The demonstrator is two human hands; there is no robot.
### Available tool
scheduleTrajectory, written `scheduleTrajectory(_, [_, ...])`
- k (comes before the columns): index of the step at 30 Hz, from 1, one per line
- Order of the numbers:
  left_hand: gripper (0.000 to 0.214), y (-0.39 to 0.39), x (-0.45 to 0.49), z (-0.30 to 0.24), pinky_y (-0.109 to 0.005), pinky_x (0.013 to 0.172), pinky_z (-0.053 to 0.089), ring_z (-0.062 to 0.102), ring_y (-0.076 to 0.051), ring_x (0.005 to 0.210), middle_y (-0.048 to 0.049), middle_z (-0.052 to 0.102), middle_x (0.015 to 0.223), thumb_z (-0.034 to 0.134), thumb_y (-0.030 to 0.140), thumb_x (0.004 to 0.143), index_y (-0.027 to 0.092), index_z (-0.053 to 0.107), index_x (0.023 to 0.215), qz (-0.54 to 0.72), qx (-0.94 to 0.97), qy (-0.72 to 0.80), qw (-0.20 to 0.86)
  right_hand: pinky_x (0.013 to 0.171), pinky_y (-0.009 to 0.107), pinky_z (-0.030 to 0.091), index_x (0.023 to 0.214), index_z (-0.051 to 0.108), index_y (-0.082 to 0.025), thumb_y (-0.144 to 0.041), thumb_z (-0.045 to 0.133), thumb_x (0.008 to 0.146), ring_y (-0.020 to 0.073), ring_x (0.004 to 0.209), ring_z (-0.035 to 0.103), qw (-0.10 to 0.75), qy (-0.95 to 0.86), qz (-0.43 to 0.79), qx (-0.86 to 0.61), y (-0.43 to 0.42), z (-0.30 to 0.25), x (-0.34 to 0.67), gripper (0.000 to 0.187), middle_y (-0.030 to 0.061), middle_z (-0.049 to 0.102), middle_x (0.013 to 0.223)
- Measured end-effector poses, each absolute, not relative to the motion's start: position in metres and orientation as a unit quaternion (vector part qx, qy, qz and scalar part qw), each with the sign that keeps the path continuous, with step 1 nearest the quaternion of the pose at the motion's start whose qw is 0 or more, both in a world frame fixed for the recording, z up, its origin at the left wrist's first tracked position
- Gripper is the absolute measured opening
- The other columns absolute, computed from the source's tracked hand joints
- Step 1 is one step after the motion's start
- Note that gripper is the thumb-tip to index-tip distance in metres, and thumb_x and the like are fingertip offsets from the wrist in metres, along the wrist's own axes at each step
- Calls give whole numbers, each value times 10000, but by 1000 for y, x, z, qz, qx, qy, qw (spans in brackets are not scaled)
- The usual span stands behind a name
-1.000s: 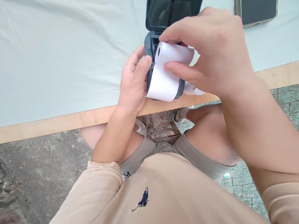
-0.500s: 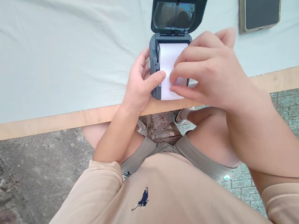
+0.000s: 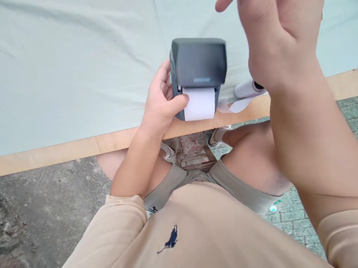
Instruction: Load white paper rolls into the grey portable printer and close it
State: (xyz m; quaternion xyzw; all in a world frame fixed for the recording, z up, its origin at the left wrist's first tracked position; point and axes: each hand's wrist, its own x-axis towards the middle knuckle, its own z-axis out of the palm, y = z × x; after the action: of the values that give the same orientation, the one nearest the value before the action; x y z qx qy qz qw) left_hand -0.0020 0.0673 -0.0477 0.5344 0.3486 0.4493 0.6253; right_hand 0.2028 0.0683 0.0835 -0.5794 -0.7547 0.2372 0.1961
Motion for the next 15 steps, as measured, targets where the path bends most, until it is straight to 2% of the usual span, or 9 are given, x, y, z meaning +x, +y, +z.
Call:
scheduleTrajectory(2, [863, 71, -5, -52, -514, 1026, 639, 679, -415, 1317, -86, 712, 1167, 858, 619, 620, 267, 615, 1370, 443, 536, 321, 644, 1224, 486, 424, 1411, 594, -206, -537, 426, 996, 289, 1375, 633, 213, -776, 200, -560, 66, 82, 203, 556, 73, 662, 1413])
scheduleTrajectory(3, [877, 72, -5, -52, -501, 1032, 639, 658, -418, 1353, -83, 720, 1190, 896, 621, 599, 283, 620, 1360, 441, 527, 307, 658, 1214, 548, 421, 1374, 629, -203, -544, 527, 944, 326, 1340, 654, 191, -784, 196, -557, 65, 82, 204, 558, 85, 692, 1391])
scheduleTrajectory(5, [840, 71, -5, -49, -474, 1043, 638, 633, -412, 1393, -70, 730, 1255, 950, 616, 583, 313, 646, 1306, 447, 497, 289, 686, 1208, 722, 334, 1380, 640, -213, -589, 612, 904, 424, 1344, 633, 106, -790, 208, -567, 64, 80, 204, 607, 126, 716, 1362])
scheduleTrajectory(7, [765, 68, -3, -42, -467, 1059, 631, 634, -398, 1403, -57, 729, 1298, 951, 642, 620, 321, 665, 1252, 455, 466, 295, 699, 1209, 835, 206, 1399, 628, -243, -636, 644, 903, 478, 1389, 582, 55, -783, 219, -580, 64, 81, 203, 634, 145, 717, 1339])
scheduleTrajectory(10, [687, 63, 2, -33, -477, 1054, 626, 680, -378, 1353, -57, 741, 1242, 916, 672, 695, 307, 680, 1226, 465, 448, 326, 690, 1276, 823, 92, 1425, 580, -321, -652, 706, 873, 459, 1441, 537, 27, -770, 225, -597, 63, 84, 196, 656, 113, 712, 1317])
scheduleTrajectory(12, [613, 61, 4, -28, -449, 990, 642, 722, -353, 1264, -50, 759, 1168, 926, 626, 715, 312, 703, 1191, 476, 445, 326, 684, 1323, 767, 98, 1459, 533, -357, -630, 739, 857, 428, 1408, 565, 15, -755, 219, -618, 63, 87, 191, 693, 93, 723, 1262])
scheduleTrajectory(15, [479, 59, 5, -25, -411, 942, 648, 730, -327, 1228, -47, 768, 1081, 848, 653, 802, 311, 742, 1120, 487, 417, 342, 688, 1346, 717, 99, 1538, 472, -297, -599, 747, 844, 404, 1361, 599, 15, -750, 208, -627, 60, 88, 189, 805, 115, 736, 1214])
